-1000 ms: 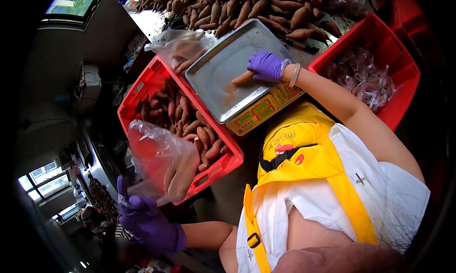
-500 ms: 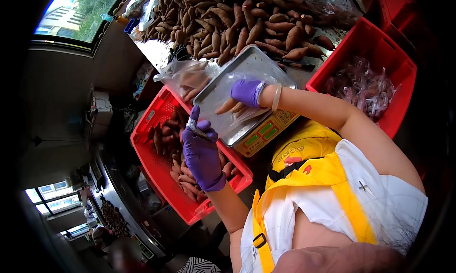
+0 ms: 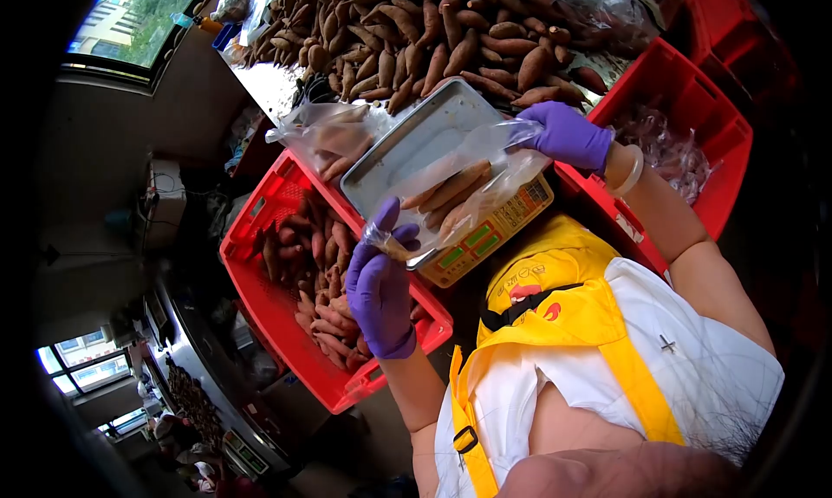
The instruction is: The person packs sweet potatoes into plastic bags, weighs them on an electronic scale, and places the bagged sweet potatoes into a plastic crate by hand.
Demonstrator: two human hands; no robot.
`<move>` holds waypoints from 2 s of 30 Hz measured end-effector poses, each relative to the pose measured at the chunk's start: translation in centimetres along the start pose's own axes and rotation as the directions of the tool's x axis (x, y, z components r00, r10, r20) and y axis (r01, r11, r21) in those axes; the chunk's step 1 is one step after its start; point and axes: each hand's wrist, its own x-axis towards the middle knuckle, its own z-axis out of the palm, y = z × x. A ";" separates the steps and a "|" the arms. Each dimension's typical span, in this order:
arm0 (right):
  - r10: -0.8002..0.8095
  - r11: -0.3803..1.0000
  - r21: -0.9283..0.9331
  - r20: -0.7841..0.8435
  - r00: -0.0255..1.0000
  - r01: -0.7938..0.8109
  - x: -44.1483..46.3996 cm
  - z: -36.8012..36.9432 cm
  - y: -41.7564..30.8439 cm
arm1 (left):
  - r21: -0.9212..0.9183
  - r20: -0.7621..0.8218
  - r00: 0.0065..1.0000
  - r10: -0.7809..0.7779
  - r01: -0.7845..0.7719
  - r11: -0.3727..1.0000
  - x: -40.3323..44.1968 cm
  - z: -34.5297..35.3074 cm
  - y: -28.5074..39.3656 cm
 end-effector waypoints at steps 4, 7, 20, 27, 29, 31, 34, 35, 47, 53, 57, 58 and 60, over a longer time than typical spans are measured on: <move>-0.384 0.557 0.830 0.223 0.896 0.032 3.2 0.5 -7.0 | 0.198 -0.105 0.978 0.180 -0.157 0.968 4.5 2.2 -0.1; -0.376 0.261 0.960 0.195 0.906 -0.098 3.9 1.2 -7.7 | 0.215 -0.046 0.990 0.134 -0.122 0.969 4.6 4.0 0.8; -0.662 0.699 0.123 -0.260 0.703 0.704 5.5 8.0 -8.1 | 0.521 -0.057 0.985 -0.162 0.168 0.837 7.4 2.0 1.6; -0.139 0.670 0.726 0.326 0.935 -0.154 5.3 6.9 0.4 | 0.972 -0.122 0.914 0.387 0.031 0.234 9.2 -10.8 -4.0; -0.345 0.905 0.334 0.211 0.914 0.265 4.5 9.1 3.5 | 0.996 0.015 0.871 0.492 0.031 -0.087 7.5 -14.8 -5.9; -0.619 0.763 -0.062 0.216 0.755 0.643 5.0 9.1 3.7 | 0.922 -0.297 0.900 0.320 0.182 0.342 6.1 -15.2 -8.3; -0.606 0.795 0.029 0.032 0.795 0.606 6.1 10.2 3.6 | -0.211 -0.239 0.956 -0.172 0.122 0.970 5.7 -5.9 -5.5; -0.702 0.709 -0.054 0.049 0.711 0.703 6.3 10.1 3.8 | -0.379 -0.072 0.984 -0.161 0.123 0.917 6.3 -6.8 -7.2; -0.282 0.321 0.926 0.294 0.913 -0.199 2.9 8.3 -1.1 | -0.262 -0.132 0.985 -0.108 0.070 0.963 6.9 -12.0 -6.2; -0.238 0.605 0.795 0.151 0.960 0.025 7.7 11.9 -3.4 | 0.594 -0.267 0.946 -0.185 0.313 0.741 8.3 -2.8 -1.5; -0.253 0.544 0.839 0.173 0.952 -0.008 7.4 12.8 -3.9 | 0.472 -0.141 0.971 -0.195 0.239 0.849 8.2 -4.7 -5.3; -0.219 0.506 0.861 0.183 0.958 -0.048 7.3 13.1 -2.6 | 0.473 -0.140 0.971 -0.195 0.238 0.848 8.4 -6.2 -6.0; -0.251 0.678 0.723 0.064 0.966 0.128 7.0 12.7 2.2 | 0.797 -0.296 0.895 0.333 0.039 0.603 8.8 -11.7 -7.9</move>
